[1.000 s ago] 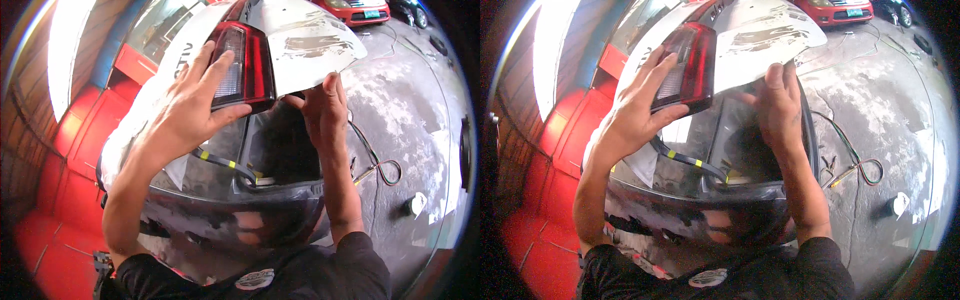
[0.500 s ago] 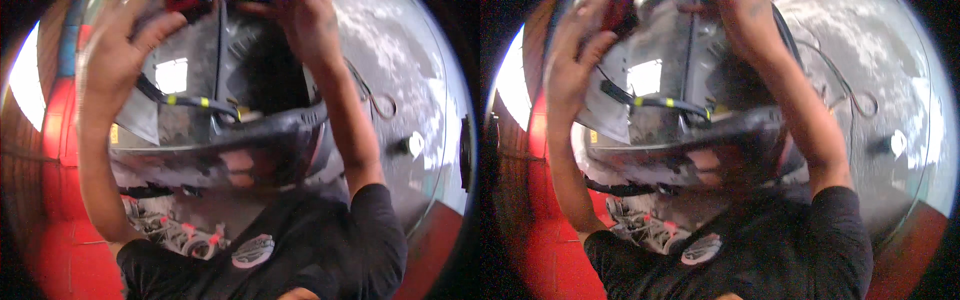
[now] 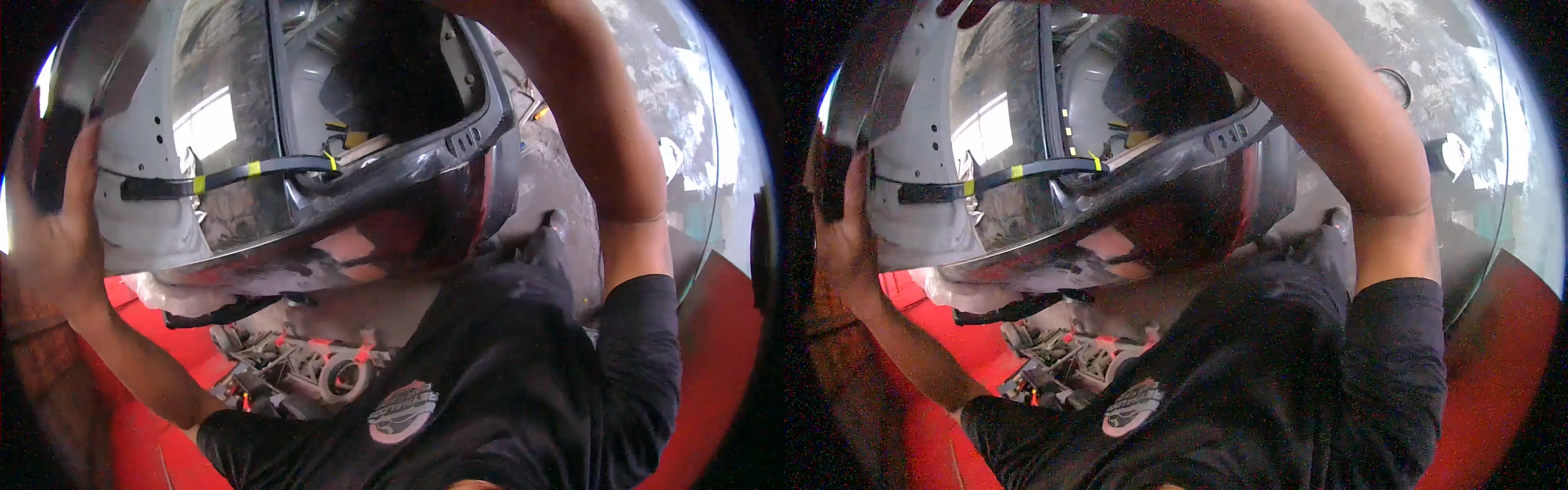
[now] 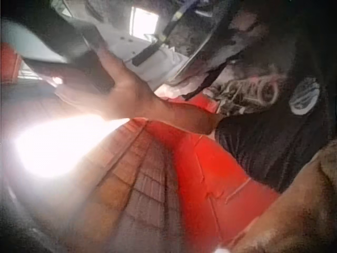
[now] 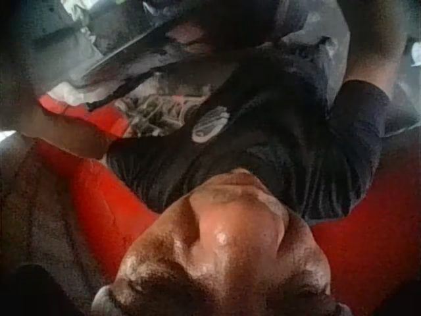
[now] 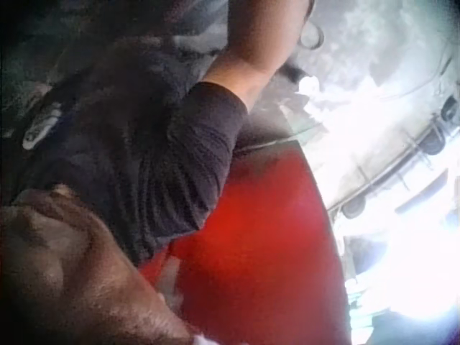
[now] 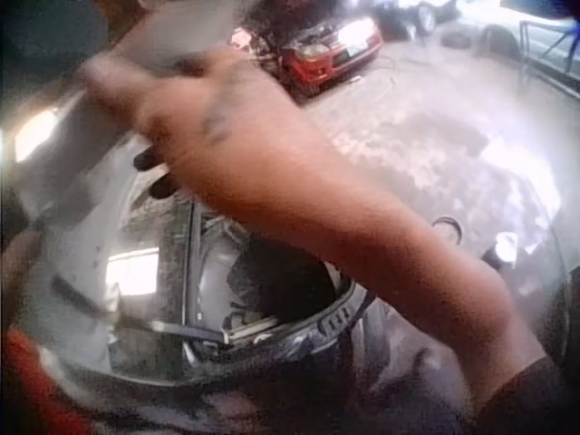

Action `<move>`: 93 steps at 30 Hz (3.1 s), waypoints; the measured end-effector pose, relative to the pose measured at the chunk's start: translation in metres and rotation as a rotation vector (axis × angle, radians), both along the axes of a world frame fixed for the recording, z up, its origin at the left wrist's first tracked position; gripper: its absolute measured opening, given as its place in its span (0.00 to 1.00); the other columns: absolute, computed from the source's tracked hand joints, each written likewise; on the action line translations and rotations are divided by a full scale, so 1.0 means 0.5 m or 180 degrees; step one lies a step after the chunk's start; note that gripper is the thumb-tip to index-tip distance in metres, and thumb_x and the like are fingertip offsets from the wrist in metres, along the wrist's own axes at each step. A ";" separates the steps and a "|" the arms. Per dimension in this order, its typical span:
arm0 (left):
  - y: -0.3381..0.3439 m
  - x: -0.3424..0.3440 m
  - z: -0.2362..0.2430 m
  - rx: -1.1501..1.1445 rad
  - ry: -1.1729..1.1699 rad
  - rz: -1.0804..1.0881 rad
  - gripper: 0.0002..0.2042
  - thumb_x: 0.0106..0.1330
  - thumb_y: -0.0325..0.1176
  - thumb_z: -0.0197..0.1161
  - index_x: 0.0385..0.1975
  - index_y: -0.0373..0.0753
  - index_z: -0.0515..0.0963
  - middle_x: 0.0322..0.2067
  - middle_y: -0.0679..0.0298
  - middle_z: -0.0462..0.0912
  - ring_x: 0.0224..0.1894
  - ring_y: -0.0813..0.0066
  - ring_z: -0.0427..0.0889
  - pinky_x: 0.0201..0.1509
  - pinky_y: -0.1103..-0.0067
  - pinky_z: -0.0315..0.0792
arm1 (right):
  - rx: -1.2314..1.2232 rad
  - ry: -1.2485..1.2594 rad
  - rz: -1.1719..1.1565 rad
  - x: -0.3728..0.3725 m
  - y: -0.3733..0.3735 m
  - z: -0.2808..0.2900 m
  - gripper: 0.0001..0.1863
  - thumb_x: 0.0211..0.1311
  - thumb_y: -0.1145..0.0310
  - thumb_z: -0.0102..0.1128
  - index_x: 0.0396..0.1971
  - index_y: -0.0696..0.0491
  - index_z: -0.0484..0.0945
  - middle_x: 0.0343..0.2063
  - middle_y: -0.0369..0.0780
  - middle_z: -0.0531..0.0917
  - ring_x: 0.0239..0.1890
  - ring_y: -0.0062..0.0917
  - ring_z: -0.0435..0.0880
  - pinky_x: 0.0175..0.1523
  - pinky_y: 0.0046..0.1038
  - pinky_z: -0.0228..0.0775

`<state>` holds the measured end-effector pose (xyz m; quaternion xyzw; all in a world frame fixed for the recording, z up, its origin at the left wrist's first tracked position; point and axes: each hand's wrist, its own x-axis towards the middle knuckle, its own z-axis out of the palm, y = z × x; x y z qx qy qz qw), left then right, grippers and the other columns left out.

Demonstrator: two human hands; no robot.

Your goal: The person fits a tail light assembly into a car body panel, pushes it into place, and then uses a long metal rod to adjust components inside the trunk area. The person then presses on the outer lens of the tail light to ensure it is seated correctly.

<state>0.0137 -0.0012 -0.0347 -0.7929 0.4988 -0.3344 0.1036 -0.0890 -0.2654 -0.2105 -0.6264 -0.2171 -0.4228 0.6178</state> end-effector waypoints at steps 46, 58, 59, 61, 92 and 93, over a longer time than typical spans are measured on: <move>0.290 -0.688 -0.369 -0.2315 -0.0817 0.5063 0.29 0.68 0.51 0.62 0.51 0.26 0.76 0.46 0.53 0.83 0.46 0.67 0.82 0.54 0.72 0.75 | -0.4133 0.2247 0.3710 0.538 0.448 -1.303 0.14 0.61 0.63 0.58 0.40 0.56 0.82 0.38 0.46 0.86 0.42 0.38 0.85 0.49 0.39 0.79; 0.261 -0.728 -0.408 -0.2467 -0.0804 0.5341 0.30 0.66 0.53 0.63 0.51 0.26 0.76 0.45 0.53 0.83 0.46 0.67 0.82 0.53 0.72 0.75 | -0.4456 0.2250 0.4334 0.540 0.530 -1.244 0.14 0.63 0.63 0.58 0.40 0.57 0.82 0.37 0.46 0.86 0.41 0.37 0.85 0.47 0.38 0.79; 0.261 -0.728 -0.409 -0.2466 -0.0806 0.5349 0.30 0.66 0.53 0.63 0.51 0.26 0.76 0.45 0.53 0.83 0.45 0.67 0.82 0.53 0.72 0.75 | -0.4479 0.2273 0.4387 0.540 0.529 -1.246 0.14 0.63 0.63 0.58 0.40 0.57 0.82 0.37 0.46 0.86 0.41 0.37 0.85 0.47 0.38 0.79; 0.268 -0.720 -0.411 -0.2467 -0.0824 0.5355 0.30 0.66 0.53 0.63 0.51 0.26 0.76 0.45 0.54 0.83 0.45 0.67 0.82 0.53 0.72 0.75 | -0.4518 0.2349 0.4536 0.535 0.530 -1.249 0.14 0.63 0.62 0.58 0.40 0.57 0.82 0.37 0.46 0.86 0.41 0.37 0.85 0.47 0.38 0.79; 0.466 -0.264 -0.112 -0.1586 -0.1074 0.3147 0.33 0.62 0.56 0.66 0.51 0.28 0.76 0.42 0.55 0.83 0.44 0.68 0.82 0.50 0.73 0.75 | -0.4098 0.4533 0.5065 0.531 0.369 -1.104 0.15 0.67 0.61 0.56 0.39 0.58 0.81 0.35 0.45 0.85 0.38 0.34 0.85 0.43 0.37 0.79; 0.468 -0.237 -0.093 -0.1549 -0.1058 0.2988 0.33 0.62 0.56 0.66 0.51 0.28 0.76 0.42 0.55 0.83 0.44 0.68 0.82 0.50 0.73 0.75 | -0.3936 0.4608 0.4917 0.533 0.355 -1.085 0.15 0.67 0.60 0.56 0.39 0.58 0.81 0.35 0.45 0.85 0.38 0.33 0.85 0.43 0.37 0.79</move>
